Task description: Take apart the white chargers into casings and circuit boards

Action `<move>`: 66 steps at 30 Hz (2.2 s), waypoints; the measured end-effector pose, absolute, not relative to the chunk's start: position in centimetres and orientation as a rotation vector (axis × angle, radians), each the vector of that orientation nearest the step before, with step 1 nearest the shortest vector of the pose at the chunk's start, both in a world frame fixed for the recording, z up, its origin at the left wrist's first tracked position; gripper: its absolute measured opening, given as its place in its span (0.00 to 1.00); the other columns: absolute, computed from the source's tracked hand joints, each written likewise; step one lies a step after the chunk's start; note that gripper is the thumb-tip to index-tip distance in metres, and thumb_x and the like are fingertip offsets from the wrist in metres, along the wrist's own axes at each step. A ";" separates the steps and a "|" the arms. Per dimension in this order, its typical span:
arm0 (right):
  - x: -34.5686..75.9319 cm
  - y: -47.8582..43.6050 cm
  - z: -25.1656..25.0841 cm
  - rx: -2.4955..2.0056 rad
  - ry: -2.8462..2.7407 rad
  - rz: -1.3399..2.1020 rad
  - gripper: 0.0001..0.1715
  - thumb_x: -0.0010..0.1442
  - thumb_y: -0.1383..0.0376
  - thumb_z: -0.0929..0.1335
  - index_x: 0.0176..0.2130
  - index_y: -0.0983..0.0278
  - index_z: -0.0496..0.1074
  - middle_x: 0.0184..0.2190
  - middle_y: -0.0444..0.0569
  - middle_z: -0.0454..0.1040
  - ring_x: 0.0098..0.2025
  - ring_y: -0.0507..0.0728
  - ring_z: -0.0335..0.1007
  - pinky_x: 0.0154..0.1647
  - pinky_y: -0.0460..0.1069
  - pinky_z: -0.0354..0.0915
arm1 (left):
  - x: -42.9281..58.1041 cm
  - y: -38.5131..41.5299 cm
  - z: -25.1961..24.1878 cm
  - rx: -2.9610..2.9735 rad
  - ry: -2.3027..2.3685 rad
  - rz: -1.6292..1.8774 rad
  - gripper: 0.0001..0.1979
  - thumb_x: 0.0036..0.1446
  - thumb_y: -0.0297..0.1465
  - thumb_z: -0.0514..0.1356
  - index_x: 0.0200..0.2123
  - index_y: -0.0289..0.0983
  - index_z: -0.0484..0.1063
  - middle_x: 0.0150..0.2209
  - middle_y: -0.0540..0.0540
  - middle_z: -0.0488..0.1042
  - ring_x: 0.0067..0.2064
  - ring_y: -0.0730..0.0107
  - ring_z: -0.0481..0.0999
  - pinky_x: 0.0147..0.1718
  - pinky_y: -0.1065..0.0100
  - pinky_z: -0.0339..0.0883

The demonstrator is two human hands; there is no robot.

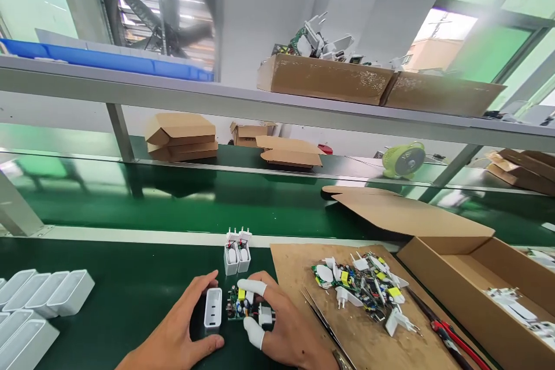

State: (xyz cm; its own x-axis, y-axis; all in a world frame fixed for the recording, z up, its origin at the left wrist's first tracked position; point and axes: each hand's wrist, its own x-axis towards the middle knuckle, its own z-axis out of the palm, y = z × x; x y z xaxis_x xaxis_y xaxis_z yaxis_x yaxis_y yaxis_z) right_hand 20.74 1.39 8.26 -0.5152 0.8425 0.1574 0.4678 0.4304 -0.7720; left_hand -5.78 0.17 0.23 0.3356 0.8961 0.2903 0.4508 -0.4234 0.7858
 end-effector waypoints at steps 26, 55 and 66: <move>20.1 0.3 2.6 -1.058 -2.363 0.410 0.51 0.57 0.72 0.63 0.75 0.62 0.46 0.68 0.59 0.67 0.56 0.64 0.77 0.61 0.54 0.72 | -4.5 0.6 -0.1 2.184 1.157 1.040 0.39 0.69 0.28 0.58 0.75 0.53 0.43 0.67 0.40 0.69 0.68 0.47 0.68 0.66 0.42 0.66; 19.2 0.2 6.1 -1.001 -2.343 0.424 0.45 0.59 0.76 0.61 0.71 0.59 0.51 0.64 0.55 0.70 0.59 0.62 0.75 0.60 0.55 0.74 | -4.4 0.9 0.5 2.309 1.153 1.095 0.40 0.68 0.26 0.59 0.75 0.47 0.42 0.65 0.38 0.70 0.64 0.46 0.69 0.61 0.44 0.68; 20.1 -0.1 5.5 -0.979 -2.395 0.452 0.51 0.54 0.78 0.62 0.73 0.63 0.49 0.68 0.59 0.66 0.67 0.65 0.68 0.64 0.57 0.71 | -4.0 0.7 0.8 2.319 1.134 1.123 0.38 0.69 0.26 0.59 0.75 0.48 0.44 0.64 0.37 0.71 0.64 0.46 0.70 0.61 0.43 0.69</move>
